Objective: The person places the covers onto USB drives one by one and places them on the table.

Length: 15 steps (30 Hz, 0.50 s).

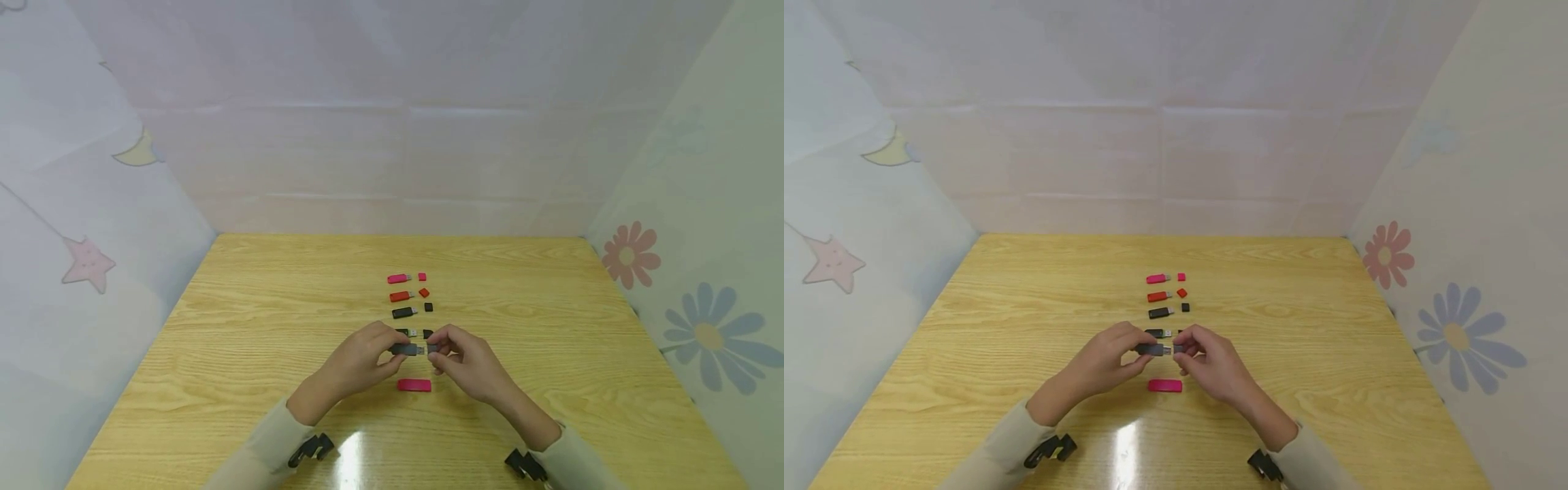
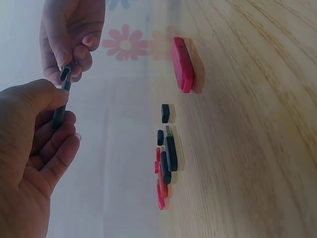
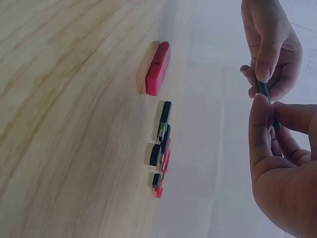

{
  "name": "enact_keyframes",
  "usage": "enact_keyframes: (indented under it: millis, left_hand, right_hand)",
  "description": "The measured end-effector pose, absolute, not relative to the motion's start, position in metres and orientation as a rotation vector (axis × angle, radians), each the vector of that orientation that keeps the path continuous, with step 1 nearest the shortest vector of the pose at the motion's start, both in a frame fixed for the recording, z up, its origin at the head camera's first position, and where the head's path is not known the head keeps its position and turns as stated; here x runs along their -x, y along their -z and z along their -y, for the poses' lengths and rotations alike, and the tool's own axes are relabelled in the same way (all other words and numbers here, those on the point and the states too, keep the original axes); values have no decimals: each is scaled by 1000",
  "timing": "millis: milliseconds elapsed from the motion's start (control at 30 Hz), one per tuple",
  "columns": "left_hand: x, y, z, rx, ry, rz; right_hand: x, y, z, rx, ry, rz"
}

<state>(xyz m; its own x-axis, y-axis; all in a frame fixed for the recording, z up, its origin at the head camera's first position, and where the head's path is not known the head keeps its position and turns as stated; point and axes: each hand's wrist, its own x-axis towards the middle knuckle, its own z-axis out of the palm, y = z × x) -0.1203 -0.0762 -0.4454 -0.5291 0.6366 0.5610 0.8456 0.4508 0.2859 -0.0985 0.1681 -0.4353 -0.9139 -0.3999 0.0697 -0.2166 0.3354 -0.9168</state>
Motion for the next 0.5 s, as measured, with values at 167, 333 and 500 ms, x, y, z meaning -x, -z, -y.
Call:
enact_keyframes:
  millis: [167,333,500]
  left_hand:
    - [120,445,75,1265,771,2304]
    - [119,445,75,1276,776,2296]
    - [118,444,75,1275,780,2299]
  right_hand:
    - [98,436,-167,582,1640,-2406]
    - [96,435,-166,587,1646,-2397]
    - [95,435,-166,599,1642,-2401]
